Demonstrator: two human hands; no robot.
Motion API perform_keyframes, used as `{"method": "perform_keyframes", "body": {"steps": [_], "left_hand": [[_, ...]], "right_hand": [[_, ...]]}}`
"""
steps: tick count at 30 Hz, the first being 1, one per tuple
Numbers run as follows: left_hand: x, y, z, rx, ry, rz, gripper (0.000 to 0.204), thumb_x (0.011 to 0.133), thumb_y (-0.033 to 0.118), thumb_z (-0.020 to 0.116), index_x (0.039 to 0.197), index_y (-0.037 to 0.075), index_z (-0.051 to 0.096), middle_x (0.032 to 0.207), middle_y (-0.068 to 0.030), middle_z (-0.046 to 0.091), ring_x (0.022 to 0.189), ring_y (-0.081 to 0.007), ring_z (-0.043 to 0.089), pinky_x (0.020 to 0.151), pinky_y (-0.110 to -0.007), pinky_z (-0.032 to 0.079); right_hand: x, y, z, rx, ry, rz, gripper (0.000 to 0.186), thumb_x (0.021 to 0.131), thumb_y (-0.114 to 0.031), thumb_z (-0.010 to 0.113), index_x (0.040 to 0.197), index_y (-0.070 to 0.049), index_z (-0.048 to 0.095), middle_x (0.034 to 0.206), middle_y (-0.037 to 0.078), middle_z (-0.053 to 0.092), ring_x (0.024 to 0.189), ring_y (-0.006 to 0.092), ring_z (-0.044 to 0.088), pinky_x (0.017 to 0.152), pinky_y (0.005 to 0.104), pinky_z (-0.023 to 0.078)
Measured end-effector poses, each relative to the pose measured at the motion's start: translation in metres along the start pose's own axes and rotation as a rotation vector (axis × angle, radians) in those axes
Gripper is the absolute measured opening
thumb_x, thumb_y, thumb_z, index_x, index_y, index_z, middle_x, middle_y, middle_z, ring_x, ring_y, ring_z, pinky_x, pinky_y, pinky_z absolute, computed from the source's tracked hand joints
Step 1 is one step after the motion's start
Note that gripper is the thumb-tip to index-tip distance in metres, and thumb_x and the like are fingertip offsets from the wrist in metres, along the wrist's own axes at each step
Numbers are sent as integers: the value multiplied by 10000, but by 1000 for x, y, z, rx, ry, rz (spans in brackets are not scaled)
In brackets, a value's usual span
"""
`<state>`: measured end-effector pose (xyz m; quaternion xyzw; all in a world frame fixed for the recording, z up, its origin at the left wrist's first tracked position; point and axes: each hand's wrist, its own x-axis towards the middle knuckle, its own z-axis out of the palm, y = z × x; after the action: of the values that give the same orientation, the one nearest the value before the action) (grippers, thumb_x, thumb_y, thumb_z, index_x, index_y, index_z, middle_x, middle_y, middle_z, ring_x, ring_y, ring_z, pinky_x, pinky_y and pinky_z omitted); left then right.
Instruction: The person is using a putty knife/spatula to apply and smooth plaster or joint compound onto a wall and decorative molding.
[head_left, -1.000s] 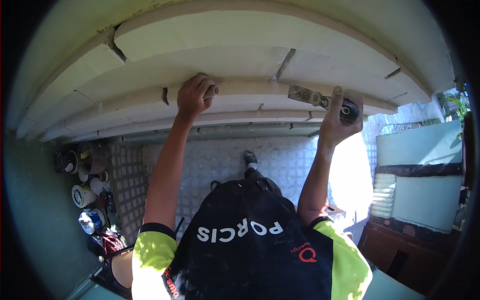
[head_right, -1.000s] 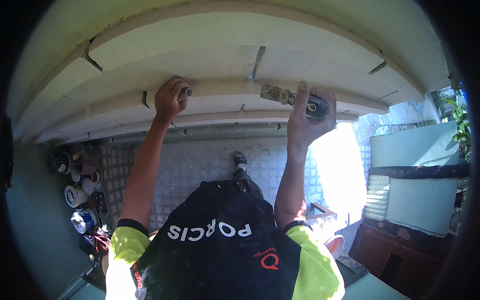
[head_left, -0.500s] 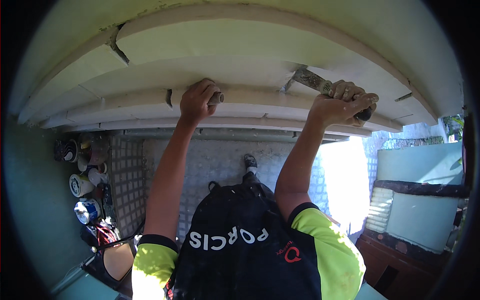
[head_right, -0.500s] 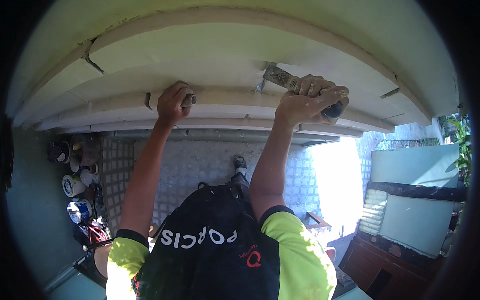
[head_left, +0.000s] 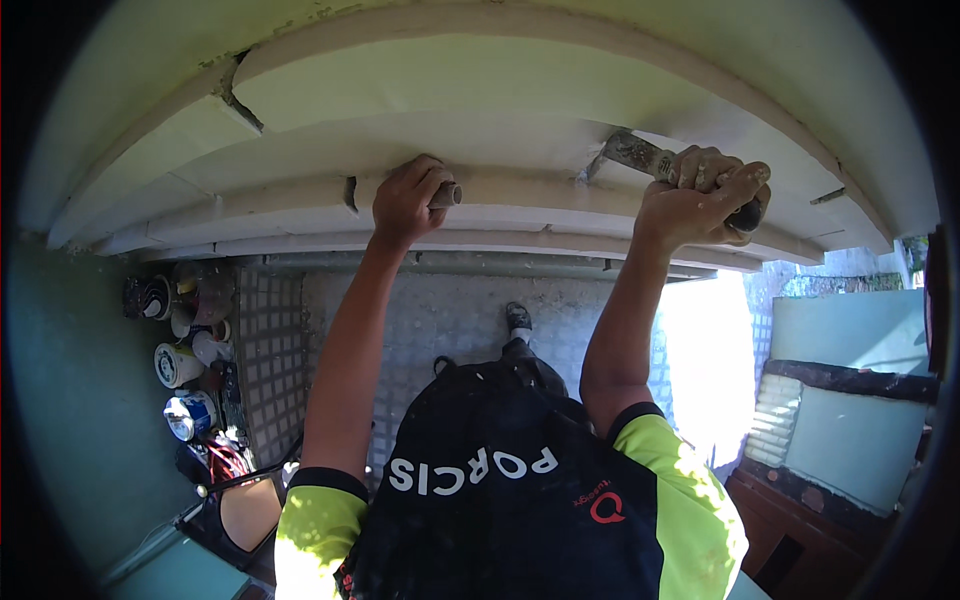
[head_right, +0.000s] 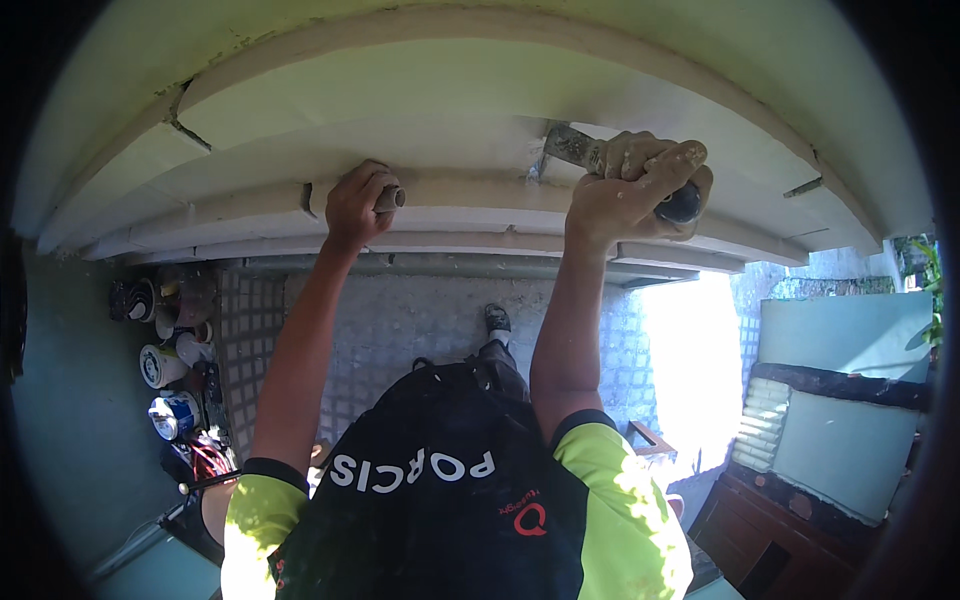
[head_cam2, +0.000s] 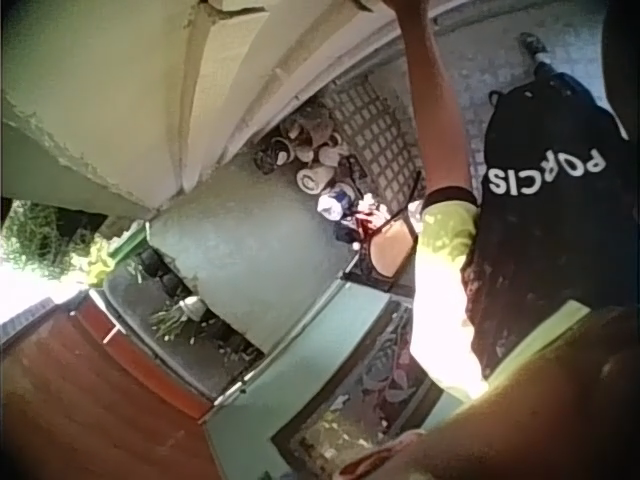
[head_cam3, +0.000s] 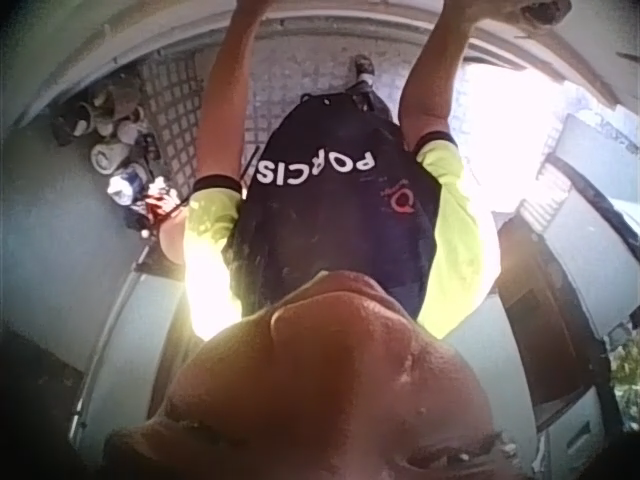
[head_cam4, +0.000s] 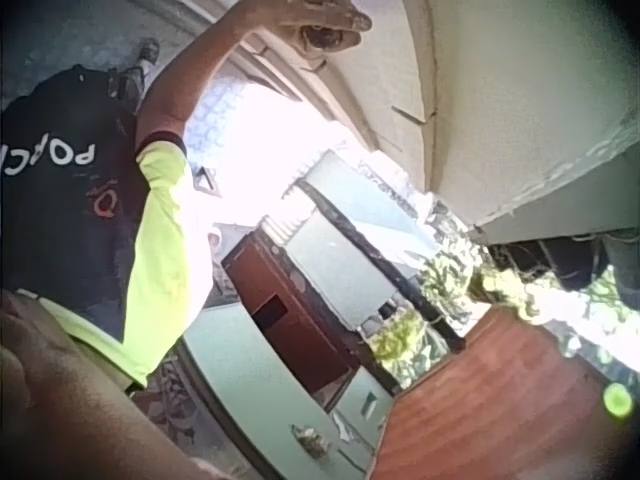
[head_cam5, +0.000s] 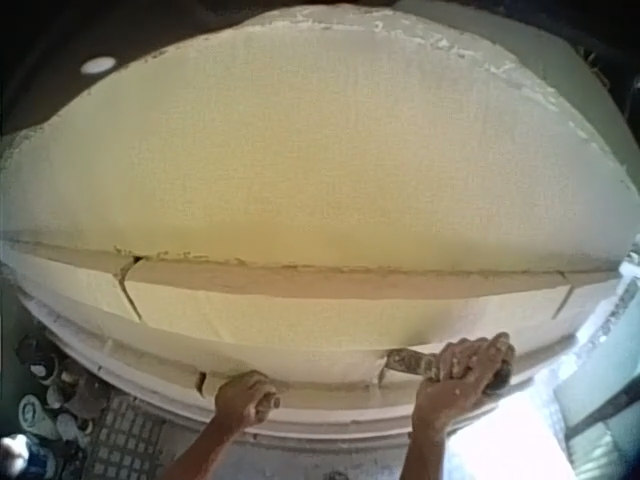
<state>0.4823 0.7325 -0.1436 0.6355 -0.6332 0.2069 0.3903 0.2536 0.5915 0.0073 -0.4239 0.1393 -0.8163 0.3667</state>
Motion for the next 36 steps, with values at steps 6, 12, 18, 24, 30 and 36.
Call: {"method": "perform_keyframes", "body": {"steps": [6,12,18,24,30,36], "left_hand": [[-5,-1,2,-13,-10,3,180,693,85,702,835,143,608,856,-13,611,763,-237,643,656,-374,521],[0,-1,3,-9,2,3,188,693,97,708,850,144,615,874,-17,617,771,-250,645,655,-376,521],[0,-4,4,-11,-6,-13,179,695,103,702,845,143,614,879,-18,622,775,-251,646,653,-373,523],[-5,-2,0,10,-9,-25,178,693,100,696,845,143,615,872,-15,619,774,-243,646,659,-372,526],[-6,-6,-1,29,1,-20,184,686,97,695,843,150,617,858,-10,611,763,-237,643,658,-370,527],[-2,-4,2,34,-1,-24,163,698,107,695,835,151,617,859,-15,610,754,-250,640,649,-376,524]], "right_hand": [[4,10,-2,60,54,-15,355,1018,-203,521,700,-128,385,508,-39,331,387,47,303,333,221,217],[0,0,1,124,9,-16,366,1007,-235,533,685,-137,390,518,-33,360,408,58,309,376,220,256],[0,-1,-9,220,-76,-54,309,995,-108,513,699,-110,423,534,-11,407,399,53,332,336,239,251],[-13,2,-28,442,-44,141,306,994,-120,544,715,-137,419,531,-51,366,405,43,304,374,207,257],[-22,16,-26,16,-7,99,384,1001,-293,528,665,-167,391,503,-63,310,388,47,278,382,209,240],[-16,4,-23,84,60,153,402,1017,-329,534,670,-180,397,502,-60,315,385,38,275,365,211,247]]}}
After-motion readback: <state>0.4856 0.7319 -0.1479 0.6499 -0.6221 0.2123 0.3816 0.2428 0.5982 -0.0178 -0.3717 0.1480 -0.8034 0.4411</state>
